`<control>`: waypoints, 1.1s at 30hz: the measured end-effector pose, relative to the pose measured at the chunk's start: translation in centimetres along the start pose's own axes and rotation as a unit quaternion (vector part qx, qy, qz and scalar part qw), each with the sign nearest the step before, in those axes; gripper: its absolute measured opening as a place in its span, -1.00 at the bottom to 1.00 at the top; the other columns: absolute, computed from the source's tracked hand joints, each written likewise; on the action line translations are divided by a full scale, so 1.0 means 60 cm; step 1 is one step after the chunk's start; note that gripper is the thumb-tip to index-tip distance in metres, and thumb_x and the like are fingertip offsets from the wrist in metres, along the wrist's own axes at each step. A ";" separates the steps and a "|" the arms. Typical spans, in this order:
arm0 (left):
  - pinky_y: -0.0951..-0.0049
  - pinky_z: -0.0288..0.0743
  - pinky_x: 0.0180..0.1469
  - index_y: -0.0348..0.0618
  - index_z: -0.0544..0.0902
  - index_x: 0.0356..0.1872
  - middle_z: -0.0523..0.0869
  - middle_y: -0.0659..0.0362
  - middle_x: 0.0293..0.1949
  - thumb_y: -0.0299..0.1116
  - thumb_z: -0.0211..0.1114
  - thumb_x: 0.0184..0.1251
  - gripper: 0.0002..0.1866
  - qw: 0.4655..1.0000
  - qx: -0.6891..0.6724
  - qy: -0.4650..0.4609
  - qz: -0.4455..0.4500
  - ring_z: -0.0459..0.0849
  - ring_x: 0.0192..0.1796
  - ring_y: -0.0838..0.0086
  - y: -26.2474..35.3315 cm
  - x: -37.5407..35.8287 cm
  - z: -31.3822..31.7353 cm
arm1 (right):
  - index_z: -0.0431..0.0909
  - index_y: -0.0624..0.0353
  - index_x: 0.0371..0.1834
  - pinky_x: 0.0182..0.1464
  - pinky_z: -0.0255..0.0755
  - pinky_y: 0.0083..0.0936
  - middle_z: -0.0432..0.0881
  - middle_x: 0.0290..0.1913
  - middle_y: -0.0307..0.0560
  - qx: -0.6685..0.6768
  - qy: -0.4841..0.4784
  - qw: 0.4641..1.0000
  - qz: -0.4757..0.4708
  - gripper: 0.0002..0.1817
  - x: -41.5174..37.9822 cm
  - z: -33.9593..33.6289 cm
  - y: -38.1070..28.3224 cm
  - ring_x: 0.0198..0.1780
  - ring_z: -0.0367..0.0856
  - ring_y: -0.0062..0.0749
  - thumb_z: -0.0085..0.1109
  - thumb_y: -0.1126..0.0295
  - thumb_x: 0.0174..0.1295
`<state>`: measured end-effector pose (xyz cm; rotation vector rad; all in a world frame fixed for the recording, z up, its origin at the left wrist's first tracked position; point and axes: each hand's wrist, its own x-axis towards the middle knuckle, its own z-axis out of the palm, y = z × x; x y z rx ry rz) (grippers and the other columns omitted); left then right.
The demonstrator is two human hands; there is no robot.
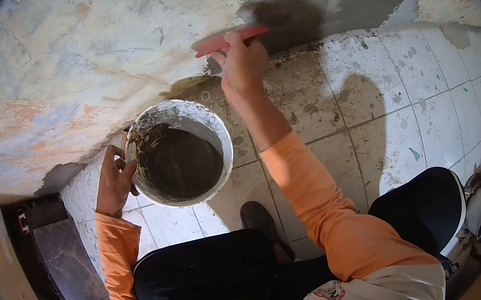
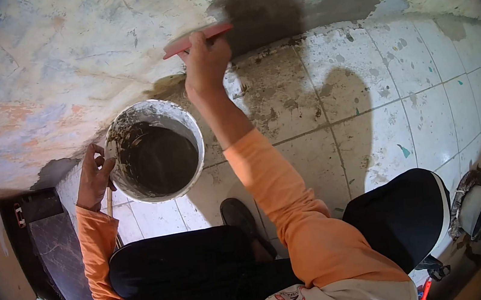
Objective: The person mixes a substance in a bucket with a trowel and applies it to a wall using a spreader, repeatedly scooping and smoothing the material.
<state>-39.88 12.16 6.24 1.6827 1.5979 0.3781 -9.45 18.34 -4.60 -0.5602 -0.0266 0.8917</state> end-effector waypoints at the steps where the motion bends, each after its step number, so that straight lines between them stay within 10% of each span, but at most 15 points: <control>1: 0.50 0.42 -0.66 -0.23 0.38 -0.01 0.66 0.05 -0.42 -0.42 0.27 0.51 -0.76 1.000 -0.004 -0.004 0.003 0.55 -0.60 0.52 -0.002 0.002 0.000 | 0.49 0.34 0.05 0.11 0.69 -0.13 0.60 -0.03 -0.06 -0.021 -0.023 1.000 -0.001 -0.77 -0.008 -0.005 -0.016 -0.01 0.66 -0.29 0.14 0.47 0.41; 14: 0.51 0.43 -0.68 -0.25 0.38 0.01 0.62 0.07 -0.45 -0.43 0.26 0.52 -0.76 1.000 0.016 -0.012 0.018 0.56 -0.61 0.51 0.018 0.009 0.010 | 0.43 0.29 0.27 0.14 0.75 -0.08 0.59 0.11 0.01 -0.100 0.126 0.985 0.069 -0.56 0.080 -0.293 0.104 0.07 0.70 -0.20 0.17 0.58 0.32; 27: 0.56 0.42 -0.67 -0.16 0.38 -0.03 0.64 0.10 -0.40 -0.43 0.29 0.50 -0.76 0.999 -0.031 -0.024 0.023 0.55 -0.61 0.58 0.031 0.014 0.032 | 0.58 0.35 -0.23 -0.36 0.56 -0.42 0.71 -0.26 0.02 -0.093 0.064 0.994 -0.011 -0.84 0.056 -0.071 0.043 -0.33 0.64 -0.48 0.09 0.45 0.40; 31: 0.56 0.41 -0.70 -0.17 0.37 -0.05 0.62 0.12 -0.41 -0.44 0.30 0.48 -0.75 0.998 -0.006 -0.034 0.046 0.51 -0.65 0.59 0.047 0.016 0.039 | 0.55 0.29 -0.08 -0.14 0.72 -0.33 0.60 -0.17 -0.19 -0.080 -0.087 0.993 0.002 -0.84 0.000 -0.033 -0.041 -0.16 0.66 -0.48 0.13 0.39 0.52; 33: 0.55 0.40 -0.70 -0.17 0.37 -0.06 0.60 0.13 -0.42 -0.46 0.29 0.47 -0.76 0.997 0.007 -0.031 0.065 0.50 -0.66 0.59 0.052 0.017 0.046 | 0.48 0.24 -0.29 -0.36 0.38 -0.53 0.42 -0.47 -0.34 -0.094 -0.124 0.987 -0.045 -0.84 -0.025 -0.019 -0.081 -0.43 0.39 -0.67 0.06 0.43 0.50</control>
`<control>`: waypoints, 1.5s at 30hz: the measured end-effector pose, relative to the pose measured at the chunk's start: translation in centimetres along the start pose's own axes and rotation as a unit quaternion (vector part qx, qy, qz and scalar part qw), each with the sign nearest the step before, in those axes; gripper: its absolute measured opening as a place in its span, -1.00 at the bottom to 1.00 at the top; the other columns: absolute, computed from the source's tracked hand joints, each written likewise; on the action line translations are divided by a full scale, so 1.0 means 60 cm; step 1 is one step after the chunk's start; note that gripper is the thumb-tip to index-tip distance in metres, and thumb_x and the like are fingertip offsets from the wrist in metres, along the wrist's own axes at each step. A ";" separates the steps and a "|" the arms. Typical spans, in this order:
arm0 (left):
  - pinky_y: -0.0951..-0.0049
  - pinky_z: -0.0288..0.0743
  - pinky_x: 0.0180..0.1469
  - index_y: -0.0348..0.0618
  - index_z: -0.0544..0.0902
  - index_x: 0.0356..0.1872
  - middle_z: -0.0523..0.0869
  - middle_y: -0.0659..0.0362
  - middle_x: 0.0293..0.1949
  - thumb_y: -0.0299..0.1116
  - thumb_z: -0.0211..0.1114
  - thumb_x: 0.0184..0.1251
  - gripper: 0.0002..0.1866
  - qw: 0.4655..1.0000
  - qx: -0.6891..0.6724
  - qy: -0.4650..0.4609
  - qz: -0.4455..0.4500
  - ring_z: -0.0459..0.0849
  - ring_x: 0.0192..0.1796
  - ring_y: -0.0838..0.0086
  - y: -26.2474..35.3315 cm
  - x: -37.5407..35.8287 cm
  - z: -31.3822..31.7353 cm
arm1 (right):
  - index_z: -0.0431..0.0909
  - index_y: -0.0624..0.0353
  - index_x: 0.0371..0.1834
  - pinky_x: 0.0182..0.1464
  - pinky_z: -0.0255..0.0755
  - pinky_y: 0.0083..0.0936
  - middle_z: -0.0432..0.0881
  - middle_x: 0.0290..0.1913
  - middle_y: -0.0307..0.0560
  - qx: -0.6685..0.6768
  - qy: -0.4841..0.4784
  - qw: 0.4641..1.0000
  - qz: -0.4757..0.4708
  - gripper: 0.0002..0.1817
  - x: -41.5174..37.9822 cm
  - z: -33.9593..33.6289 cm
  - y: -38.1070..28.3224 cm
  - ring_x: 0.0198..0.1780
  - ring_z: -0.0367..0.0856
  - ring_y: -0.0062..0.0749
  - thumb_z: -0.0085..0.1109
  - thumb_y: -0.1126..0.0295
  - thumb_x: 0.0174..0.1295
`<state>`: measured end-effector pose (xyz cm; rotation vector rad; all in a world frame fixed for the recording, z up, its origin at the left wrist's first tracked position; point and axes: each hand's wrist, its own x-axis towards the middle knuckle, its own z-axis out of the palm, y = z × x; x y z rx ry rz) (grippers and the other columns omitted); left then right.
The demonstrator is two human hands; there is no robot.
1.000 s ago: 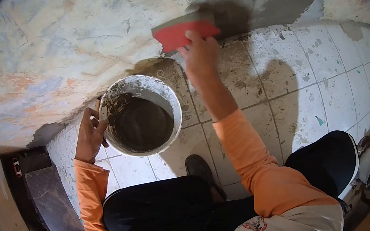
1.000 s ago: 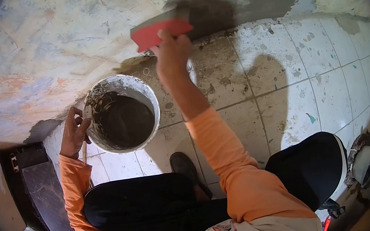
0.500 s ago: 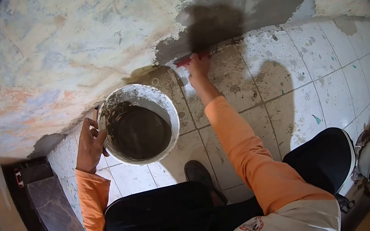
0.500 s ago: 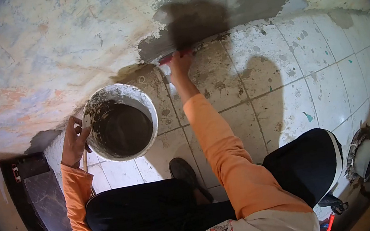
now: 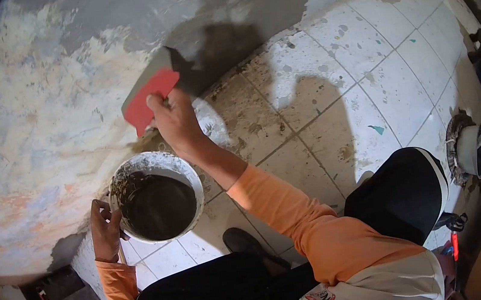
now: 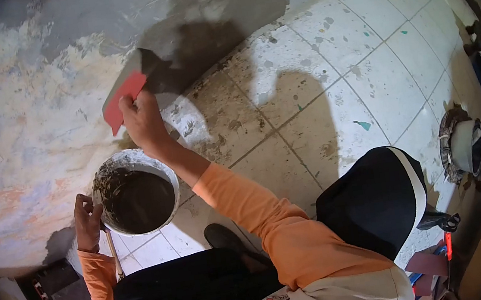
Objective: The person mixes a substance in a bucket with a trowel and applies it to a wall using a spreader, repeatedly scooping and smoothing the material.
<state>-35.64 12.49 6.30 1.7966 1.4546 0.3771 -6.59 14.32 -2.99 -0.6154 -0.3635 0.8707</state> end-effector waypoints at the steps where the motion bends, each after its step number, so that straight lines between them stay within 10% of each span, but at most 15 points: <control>1: 0.54 0.40 -0.71 -0.17 0.37 -0.07 0.58 0.14 -0.43 -0.47 0.29 0.45 -0.76 1.000 0.010 0.005 0.013 0.49 -0.67 0.58 0.005 0.004 0.007 | 0.51 0.23 -0.25 -0.35 0.36 -0.54 0.43 -0.43 -0.36 -0.041 -0.018 0.999 -0.018 -0.88 -0.003 -0.013 -0.014 -0.37 0.39 -0.70 0.11 0.45 0.48; 10: 0.51 0.37 -0.73 -0.21 0.38 -0.06 0.46 0.19 -0.45 -0.57 0.26 0.39 -0.76 0.996 0.070 -0.033 0.031 0.44 -0.65 0.56 0.086 0.007 0.083 | 0.58 0.28 -0.11 -0.20 0.48 -0.48 0.62 -0.26 -0.21 -0.175 -0.194 0.957 0.125 -0.76 -0.004 -0.151 -0.155 -0.26 0.56 -0.56 0.30 0.37 0.25; 17: 0.49 0.42 -0.67 -0.21 0.39 -0.02 0.46 0.16 -0.44 -0.53 0.27 0.45 -0.77 0.995 0.064 -0.067 0.034 0.48 -0.63 0.52 0.141 0.010 0.141 | 0.55 0.33 -0.22 -0.22 0.41 -0.42 0.63 -0.34 -0.03 -0.374 -0.460 0.803 0.065 -0.77 -0.003 -0.201 -0.244 -0.28 0.48 -0.54 0.31 0.38 0.21; 19: 0.49 0.43 -0.66 -0.22 0.39 -0.01 0.47 0.16 -0.44 -0.52 0.26 0.46 -0.77 0.994 0.061 -0.079 0.042 0.49 -0.62 0.52 0.163 0.008 0.164 | 0.55 0.31 -0.24 -0.20 0.47 -0.32 0.64 -0.36 0.06 -0.448 -0.565 0.683 0.115 -0.79 0.001 -0.205 -0.249 -0.30 0.60 -0.38 0.28 0.39 0.19; 23: 0.50 0.44 -0.64 -0.23 0.41 0.00 0.49 0.16 -0.42 -0.53 0.24 0.48 -0.79 0.986 0.096 -0.122 0.066 0.52 -0.58 0.53 0.225 0.015 0.209 | 0.71 0.26 -0.27 -0.07 0.62 -0.09 0.78 -0.17 0.20 -0.579 -0.470 0.663 -0.068 -0.79 -0.052 -0.217 -0.212 -0.07 0.78 0.10 0.21 0.34 0.25; 30: 0.46 0.46 -0.62 -0.23 0.42 0.02 0.45 0.19 -0.38 -0.58 0.30 0.45 -0.74 0.974 0.128 -0.148 0.111 0.53 -0.52 0.58 0.294 0.017 0.274 | 0.64 0.11 -0.31 0.03 0.50 -0.11 0.68 -0.27 -0.01 -0.642 -0.329 0.651 -0.238 -0.85 -0.106 -0.210 -0.196 -0.11 0.73 0.00 0.08 0.40 0.38; 38: 0.53 0.44 -0.64 -0.23 0.40 0.05 0.52 0.15 -0.30 -0.48 0.29 0.54 -0.75 0.955 0.112 -0.157 0.225 0.52 -0.53 0.61 0.269 0.044 0.314 | 0.86 -0.08 -0.17 0.03 0.51 -0.30 0.84 -0.07 -0.23 -0.808 -0.376 0.433 -0.132 -0.83 -0.074 -0.201 -0.134 0.06 0.81 -0.34 0.29 0.29 0.32; 40: 0.54 0.44 -0.63 -0.22 0.39 0.04 0.50 0.15 -0.30 -0.48 0.28 0.54 -0.76 0.952 0.143 -0.172 0.209 0.53 -0.50 0.62 0.278 0.039 0.316 | 0.83 -0.08 0.01 0.16 0.51 -0.25 0.83 0.06 -0.13 -0.757 -0.377 0.531 -0.050 -0.76 -0.049 -0.206 -0.106 0.15 0.78 -0.26 0.27 0.32 0.34; 45: 0.53 0.37 -0.49 -0.32 0.45 0.11 0.48 0.23 -0.37 -0.44 0.33 0.54 -0.70 0.933 0.200 -0.150 0.260 0.44 -0.48 0.64 0.287 0.034 0.332 | 0.71 -0.01 0.24 0.30 0.49 -0.19 0.77 0.22 0.01 -0.764 -0.370 0.528 -0.007 -0.62 -0.067 -0.220 -0.068 0.25 0.73 -0.17 0.18 0.37 0.37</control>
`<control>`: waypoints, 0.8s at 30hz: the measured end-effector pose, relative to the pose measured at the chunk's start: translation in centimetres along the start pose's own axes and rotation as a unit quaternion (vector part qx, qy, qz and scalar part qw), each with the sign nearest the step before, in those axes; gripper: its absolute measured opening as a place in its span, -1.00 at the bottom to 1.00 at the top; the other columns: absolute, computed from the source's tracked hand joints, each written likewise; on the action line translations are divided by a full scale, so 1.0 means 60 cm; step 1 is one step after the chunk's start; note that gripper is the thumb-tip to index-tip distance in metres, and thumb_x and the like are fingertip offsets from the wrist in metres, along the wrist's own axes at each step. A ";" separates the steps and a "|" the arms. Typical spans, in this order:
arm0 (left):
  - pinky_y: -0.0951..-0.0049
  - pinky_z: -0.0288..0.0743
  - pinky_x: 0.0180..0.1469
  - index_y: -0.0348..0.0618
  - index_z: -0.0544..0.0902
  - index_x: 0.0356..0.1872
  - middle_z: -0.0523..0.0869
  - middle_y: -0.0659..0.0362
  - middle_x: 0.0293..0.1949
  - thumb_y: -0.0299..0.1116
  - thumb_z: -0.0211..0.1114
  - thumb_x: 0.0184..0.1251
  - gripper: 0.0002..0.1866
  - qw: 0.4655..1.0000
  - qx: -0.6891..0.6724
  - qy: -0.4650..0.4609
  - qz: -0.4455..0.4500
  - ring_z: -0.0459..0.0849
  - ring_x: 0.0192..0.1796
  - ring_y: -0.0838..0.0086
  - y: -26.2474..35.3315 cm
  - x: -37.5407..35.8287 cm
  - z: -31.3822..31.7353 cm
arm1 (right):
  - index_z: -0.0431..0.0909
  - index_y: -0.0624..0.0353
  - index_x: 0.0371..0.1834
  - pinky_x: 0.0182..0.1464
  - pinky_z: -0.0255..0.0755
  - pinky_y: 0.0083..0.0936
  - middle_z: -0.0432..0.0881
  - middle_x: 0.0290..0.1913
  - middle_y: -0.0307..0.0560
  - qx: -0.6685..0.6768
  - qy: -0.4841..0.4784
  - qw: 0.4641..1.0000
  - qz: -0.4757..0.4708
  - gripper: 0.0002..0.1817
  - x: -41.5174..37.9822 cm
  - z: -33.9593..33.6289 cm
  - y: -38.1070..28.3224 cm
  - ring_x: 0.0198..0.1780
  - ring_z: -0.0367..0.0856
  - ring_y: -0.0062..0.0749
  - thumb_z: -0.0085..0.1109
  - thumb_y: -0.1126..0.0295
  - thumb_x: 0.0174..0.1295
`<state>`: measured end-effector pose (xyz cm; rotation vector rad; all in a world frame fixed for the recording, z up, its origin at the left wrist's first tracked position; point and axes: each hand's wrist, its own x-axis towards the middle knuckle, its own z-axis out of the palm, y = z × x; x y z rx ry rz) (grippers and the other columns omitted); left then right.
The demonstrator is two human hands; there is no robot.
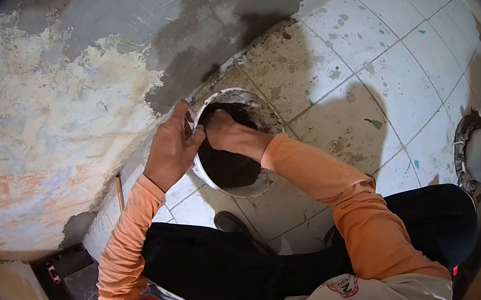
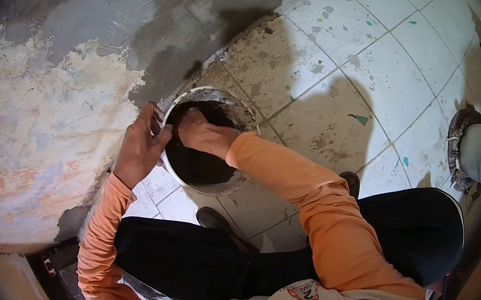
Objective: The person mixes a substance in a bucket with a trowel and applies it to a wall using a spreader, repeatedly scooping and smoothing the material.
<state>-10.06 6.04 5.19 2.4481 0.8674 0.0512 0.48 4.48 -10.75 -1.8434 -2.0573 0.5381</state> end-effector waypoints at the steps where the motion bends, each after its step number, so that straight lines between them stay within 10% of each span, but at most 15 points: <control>1: 0.53 0.37 -0.49 -0.32 0.45 0.11 0.48 0.23 -0.37 -0.44 0.33 0.54 -0.70 1.000 -0.002 0.000 0.004 0.44 -0.48 0.64 0.001 0.000 -0.001 | 0.68 0.01 0.28 0.33 0.49 -0.18 0.75 0.25 0.02 -0.022 -0.069 0.997 0.005 -0.59 -0.010 -0.021 -0.007 0.28 0.71 -0.17 0.14 0.38 0.39; 3: 0.25 0.41 -0.36 -0.32 0.47 0.05 0.47 -0.02 -0.50 -0.49 0.39 0.40 -0.67 0.999 -0.024 0.028 -0.012 0.44 -0.48 0.25 0.001 -0.001 -0.003 | 0.68 0.07 0.23 0.25 0.53 -0.21 0.75 0.23 0.06 0.034 -0.111 0.993 -0.010 -0.62 -0.053 -0.087 0.004 0.30 0.70 -0.17 0.08 0.39 0.39; 5: 0.28 0.38 -0.38 -0.30 0.46 0.00 0.44 0.03 -0.51 -0.47 0.39 0.43 -0.71 0.998 -0.043 0.027 -0.025 0.41 -0.48 0.35 -0.004 -0.002 -0.001 | 0.71 0.12 -0.06 0.07 0.56 -0.28 0.78 0.02 0.06 0.311 0.001 0.944 -0.108 -0.79 -0.124 -0.131 0.020 0.13 0.76 -0.20 0.12 0.44 0.33; 6: 0.30 0.36 -0.39 -0.29 0.45 0.00 0.42 0.06 -0.51 -0.47 0.38 0.45 -0.72 0.998 -0.057 0.023 -0.032 0.38 -0.48 0.40 -0.002 -0.002 -0.002 | 0.62 0.17 -0.32 -0.11 0.49 -0.34 0.70 -0.22 0.01 0.577 0.167 0.779 -0.179 -0.95 -0.123 -0.019 0.049 -0.14 0.71 -0.24 0.17 0.49 0.23; 9: 0.34 0.32 -0.40 -0.28 0.46 -0.02 0.39 0.14 -0.51 -0.45 0.38 0.47 -0.73 0.996 -0.084 0.018 -0.033 0.33 -0.46 0.48 -0.003 -0.004 -0.003 | 0.55 0.15 -0.45 -0.18 0.42 -0.38 0.58 -0.35 -0.05 0.395 0.129 0.879 -0.232 -0.94 -0.055 0.067 0.082 -0.29 0.57 -0.30 0.16 0.52 0.17; 13: 0.50 0.40 -0.65 -0.28 0.38 0.01 0.47 0.14 -0.37 -0.39 0.28 0.60 -0.74 0.996 -0.068 -0.021 -0.054 0.54 -0.58 0.57 0.004 -0.002 -0.008 | 0.62 0.33 -0.35 -0.34 0.41 -0.25 0.63 -0.29 -0.03 0.194 -0.252 0.948 -0.017 -0.73 -0.003 -0.045 0.052 -0.23 0.64 -0.28 0.33 0.28 0.18; 14: 0.47 0.35 -0.53 -0.31 0.42 -0.03 0.45 0.17 -0.42 -0.39 0.34 0.56 -0.73 0.994 -0.091 0.000 -0.065 0.45 -0.50 0.58 0.009 -0.004 -0.009 | 0.65 0.29 -0.04 -0.25 0.50 -0.17 0.76 -0.15 0.13 0.209 -0.236 0.949 0.022 -0.70 0.000 -0.042 0.060 -0.19 0.72 -0.12 0.22 0.33 0.24; 24: 0.45 0.44 -0.58 -0.34 0.45 -0.04 0.53 0.14 -0.42 -0.22 0.32 0.62 -0.65 0.981 -0.155 0.017 -0.114 0.55 -0.52 0.57 -0.007 -0.004 -0.026 | 0.73 0.32 0.08 0.02 0.52 -0.50 0.80 -0.11 -0.08 0.528 -0.105 0.842 -0.025 -0.59 -0.071 -0.121 0.158 -0.06 0.70 -0.44 0.42 0.22 0.32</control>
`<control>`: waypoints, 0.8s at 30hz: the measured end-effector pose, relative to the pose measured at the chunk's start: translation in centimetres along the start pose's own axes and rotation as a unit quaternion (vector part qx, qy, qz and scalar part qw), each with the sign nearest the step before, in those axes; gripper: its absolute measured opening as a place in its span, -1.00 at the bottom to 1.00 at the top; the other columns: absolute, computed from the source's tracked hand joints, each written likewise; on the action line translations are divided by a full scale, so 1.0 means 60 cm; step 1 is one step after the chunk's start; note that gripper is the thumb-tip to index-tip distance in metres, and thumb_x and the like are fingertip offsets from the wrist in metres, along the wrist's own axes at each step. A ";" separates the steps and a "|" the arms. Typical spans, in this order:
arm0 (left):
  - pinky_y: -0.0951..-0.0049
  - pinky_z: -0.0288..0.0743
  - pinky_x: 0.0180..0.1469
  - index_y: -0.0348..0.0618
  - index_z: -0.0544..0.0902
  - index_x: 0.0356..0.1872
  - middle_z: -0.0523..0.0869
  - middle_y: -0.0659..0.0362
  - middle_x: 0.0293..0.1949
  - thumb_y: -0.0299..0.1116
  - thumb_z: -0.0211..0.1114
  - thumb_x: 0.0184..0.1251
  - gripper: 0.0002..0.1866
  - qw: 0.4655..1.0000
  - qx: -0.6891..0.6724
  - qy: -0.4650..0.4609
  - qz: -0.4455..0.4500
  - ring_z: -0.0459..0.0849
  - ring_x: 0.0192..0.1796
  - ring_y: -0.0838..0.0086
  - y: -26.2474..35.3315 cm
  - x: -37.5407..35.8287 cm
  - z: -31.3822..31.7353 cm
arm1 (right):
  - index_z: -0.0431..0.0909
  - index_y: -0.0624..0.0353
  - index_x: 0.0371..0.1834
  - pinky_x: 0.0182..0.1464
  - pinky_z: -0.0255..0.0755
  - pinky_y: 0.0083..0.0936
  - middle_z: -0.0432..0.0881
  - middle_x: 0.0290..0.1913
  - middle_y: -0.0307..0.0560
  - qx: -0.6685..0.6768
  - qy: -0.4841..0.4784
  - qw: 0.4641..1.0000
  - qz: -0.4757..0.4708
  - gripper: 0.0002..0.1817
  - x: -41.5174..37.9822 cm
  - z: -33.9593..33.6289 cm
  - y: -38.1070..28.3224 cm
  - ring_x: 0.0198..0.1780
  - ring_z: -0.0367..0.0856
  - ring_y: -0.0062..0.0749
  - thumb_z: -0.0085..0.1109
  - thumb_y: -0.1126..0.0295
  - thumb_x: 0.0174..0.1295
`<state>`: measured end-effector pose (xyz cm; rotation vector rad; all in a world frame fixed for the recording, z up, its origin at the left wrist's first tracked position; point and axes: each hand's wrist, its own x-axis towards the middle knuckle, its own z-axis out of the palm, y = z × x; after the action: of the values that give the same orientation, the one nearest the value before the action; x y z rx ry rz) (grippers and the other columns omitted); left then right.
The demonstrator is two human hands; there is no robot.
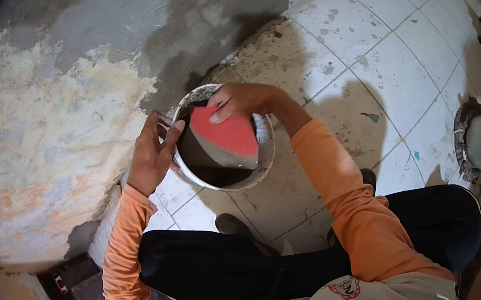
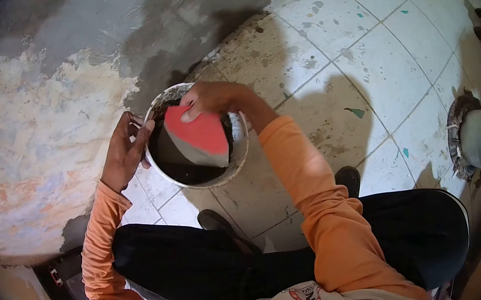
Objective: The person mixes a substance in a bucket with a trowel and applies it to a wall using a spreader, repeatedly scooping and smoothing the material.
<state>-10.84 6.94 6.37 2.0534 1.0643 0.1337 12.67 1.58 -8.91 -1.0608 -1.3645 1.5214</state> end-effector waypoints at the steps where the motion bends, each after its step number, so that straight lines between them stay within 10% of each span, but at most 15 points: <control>1: 0.45 0.44 -0.58 -0.34 0.45 -0.04 0.53 0.14 -0.42 -0.22 0.32 0.62 -0.65 1.000 0.002 0.006 -0.004 0.55 -0.52 0.57 -0.002 -0.001 -0.004 | 0.72 0.34 0.08 0.01 0.52 -0.51 0.79 -0.11 -0.09 0.071 0.006 0.997 0.038 -0.59 -0.007 -0.006 -0.003 -0.07 0.70 -0.45 0.42 0.23 0.32; 14: 0.46 0.42 -0.67 -0.33 0.45 -0.09 0.57 0.11 -0.54 -0.28 0.28 0.63 -0.71 0.998 -0.024 0.038 -0.038 0.53 -0.66 0.48 -0.049 -0.013 -0.056 | 0.67 0.25 0.12 0.08 0.65 -0.50 0.78 -0.05 -0.15 0.242 0.027 0.969 0.039 -0.63 -0.032 -0.031 0.004 -0.09 0.77 -0.51 0.44 0.31 0.34; 24: 0.35 0.50 -0.69 -0.36 0.39 0.02 0.68 -0.08 -0.48 -0.30 0.28 0.59 -0.67 0.991 0.037 0.031 -0.121 0.68 -0.67 0.26 -0.257 -0.075 -0.154 | 0.59 0.28 0.22 0.02 0.70 -0.44 0.75 0.04 -0.06 0.310 0.281 0.906 -0.067 -0.58 -0.053 -0.107 0.016 -0.04 0.78 -0.41 0.40 0.30 0.40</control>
<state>-27.50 14.30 3.00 1.9763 1.3667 0.0353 19.74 0.49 -10.04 -0.8679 -0.4845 1.2707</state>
